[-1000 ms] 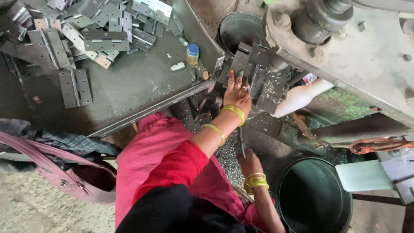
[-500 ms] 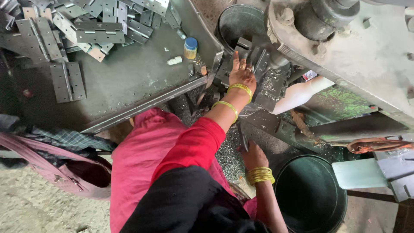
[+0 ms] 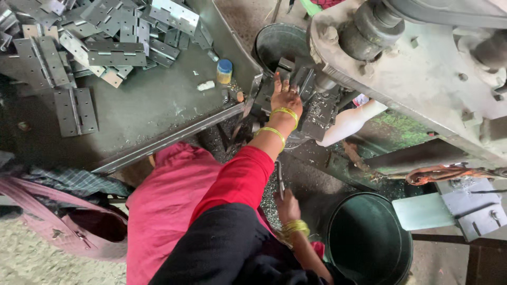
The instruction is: The person repeatedly places small metal plates into a press machine, activates the press, and removes the processed plates. The person handles the plates one at a time, placing them into a pile on the table after processing.
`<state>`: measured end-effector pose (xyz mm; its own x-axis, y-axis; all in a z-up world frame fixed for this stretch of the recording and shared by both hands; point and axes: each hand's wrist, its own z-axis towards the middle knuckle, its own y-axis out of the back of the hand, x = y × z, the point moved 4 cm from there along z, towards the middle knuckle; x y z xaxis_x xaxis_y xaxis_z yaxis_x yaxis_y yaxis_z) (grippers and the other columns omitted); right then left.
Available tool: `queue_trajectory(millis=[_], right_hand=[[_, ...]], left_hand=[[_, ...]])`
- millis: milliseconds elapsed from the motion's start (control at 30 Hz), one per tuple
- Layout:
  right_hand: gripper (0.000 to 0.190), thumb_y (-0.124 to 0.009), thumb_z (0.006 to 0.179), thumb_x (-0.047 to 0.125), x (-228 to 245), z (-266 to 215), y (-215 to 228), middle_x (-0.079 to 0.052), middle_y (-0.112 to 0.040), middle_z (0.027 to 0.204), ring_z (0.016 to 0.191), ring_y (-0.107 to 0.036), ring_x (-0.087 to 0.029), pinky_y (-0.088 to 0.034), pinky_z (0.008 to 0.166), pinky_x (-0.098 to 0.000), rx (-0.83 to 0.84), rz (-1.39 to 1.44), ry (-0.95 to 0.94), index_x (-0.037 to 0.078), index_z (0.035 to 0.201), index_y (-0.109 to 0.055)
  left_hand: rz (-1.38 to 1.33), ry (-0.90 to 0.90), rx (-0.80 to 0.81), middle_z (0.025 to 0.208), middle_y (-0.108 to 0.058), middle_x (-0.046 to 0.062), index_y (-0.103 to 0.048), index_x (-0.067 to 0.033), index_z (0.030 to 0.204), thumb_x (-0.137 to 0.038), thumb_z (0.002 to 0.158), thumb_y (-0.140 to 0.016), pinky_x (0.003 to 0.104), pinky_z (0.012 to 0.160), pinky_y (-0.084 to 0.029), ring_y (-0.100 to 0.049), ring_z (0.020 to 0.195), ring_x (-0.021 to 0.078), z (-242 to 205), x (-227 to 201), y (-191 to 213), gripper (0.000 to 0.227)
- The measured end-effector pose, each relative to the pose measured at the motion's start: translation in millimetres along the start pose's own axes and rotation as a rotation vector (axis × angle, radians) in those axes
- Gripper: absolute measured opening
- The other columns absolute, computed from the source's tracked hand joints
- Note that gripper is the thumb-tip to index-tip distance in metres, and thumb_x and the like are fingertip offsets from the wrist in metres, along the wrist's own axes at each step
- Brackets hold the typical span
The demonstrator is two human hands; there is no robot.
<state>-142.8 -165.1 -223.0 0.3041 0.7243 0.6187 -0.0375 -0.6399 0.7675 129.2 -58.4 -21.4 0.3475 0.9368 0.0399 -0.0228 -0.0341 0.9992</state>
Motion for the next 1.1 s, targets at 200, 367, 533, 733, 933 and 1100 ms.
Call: queue_trajectory(millis=[200, 367, 533, 733, 933, 1100], right_hand=[[0.043, -0.067, 0.094, 0.045, 32.8, -4.9, 12.6, -0.027, -0.073, 0.096, 0.097, -0.069, -0.048, -0.054, 0.080, -0.0536, 0.014, -0.183, -0.021, 0.004, 0.105, -0.064], [0.030, -0.070, 0.088, 0.023, 108.1, -16.3, 111.2, -0.014, -0.074, 0.096, 0.086, -0.072, -0.033, -0.054, 0.075, -0.0463, -0.362, -0.036, 0.137, 0.010, 0.114, -0.064], [0.023, -0.070, 0.097, 0.015, 147.2, -25.2, 146.4, -0.012, -0.073, 0.101, 0.086, -0.071, -0.025, -0.055, 0.078, -0.0388, -0.505, 0.133, 0.273, 0.003, 0.116, -0.067], [0.023, -0.068, 0.101, 0.018, 138.6, -17.2, 140.2, -0.012, -0.072, 0.100, 0.084, -0.068, -0.022, -0.055, 0.073, -0.0350, -0.498, 0.152, 0.250, 0.003, 0.118, -0.068], [0.037, -0.068, 0.094, 0.031, 139.6, -8.1, 132.5, -0.013, -0.076, 0.086, 0.069, -0.074, -0.024, -0.056, 0.056, -0.0378, -0.137, 0.009, -0.059, 0.009, 0.124, -0.063], [0.046, -0.064, 0.093, 0.039, 156.4, -11.8, 122.9, -0.012, -0.076, 0.077, 0.053, -0.072, -0.025, -0.054, 0.046, -0.0374, 0.110, -0.038, -0.145, 0.014, 0.132, -0.057]], left_hand=[[0.031, -0.088, 0.071, 0.165, -0.036, 0.009, -0.045, -0.0083, 0.152, -0.025, 0.105, -0.033, 0.064, 0.122, 0.010, -0.022, 0.156, 0.0316, -17.1, 6.8, 31.9, 0.051], [-0.019, -0.184, -0.137, 0.159, -0.041, 0.013, -0.049, -0.0024, 0.147, -0.047, 0.095, -0.046, 0.061, 0.119, 0.002, -0.024, 0.154, 0.0313, -91.1, 20.6, 19.4, 0.069], [-0.201, -0.520, -0.470, 0.141, -0.061, 0.002, -0.065, -0.0165, 0.120, -0.022, 0.102, -0.060, 0.047, 0.121, -0.039, -0.059, 0.133, 0.0216, -155.1, 46.4, 4.7, 0.019], [0.104, -0.195, -0.639, 0.131, -0.065, 0.012, -0.064, -0.0090, 0.112, -0.015, 0.083, -0.061, 0.037, 0.079, -0.060, -0.071, 0.103, 0.0227, -80.2, -32.1, 48.2, 0.030], [-0.625, 0.102, -0.021, 0.121, -0.068, 0.015, -0.065, -0.0053, 0.122, -0.014, 0.108, -0.042, 0.037, 0.087, -0.054, -0.066, 0.109, 0.0258, -52.0, -13.9, -19.7, 0.029], [-0.087, -0.107, -0.188, 0.151, -0.052, 0.014, -0.067, -0.0029, 0.124, -0.019, 0.091, -0.050, 0.044, 0.110, -0.031, -0.042, 0.142, 0.0280, -109.1, -2.2, -16.5, 0.041]])
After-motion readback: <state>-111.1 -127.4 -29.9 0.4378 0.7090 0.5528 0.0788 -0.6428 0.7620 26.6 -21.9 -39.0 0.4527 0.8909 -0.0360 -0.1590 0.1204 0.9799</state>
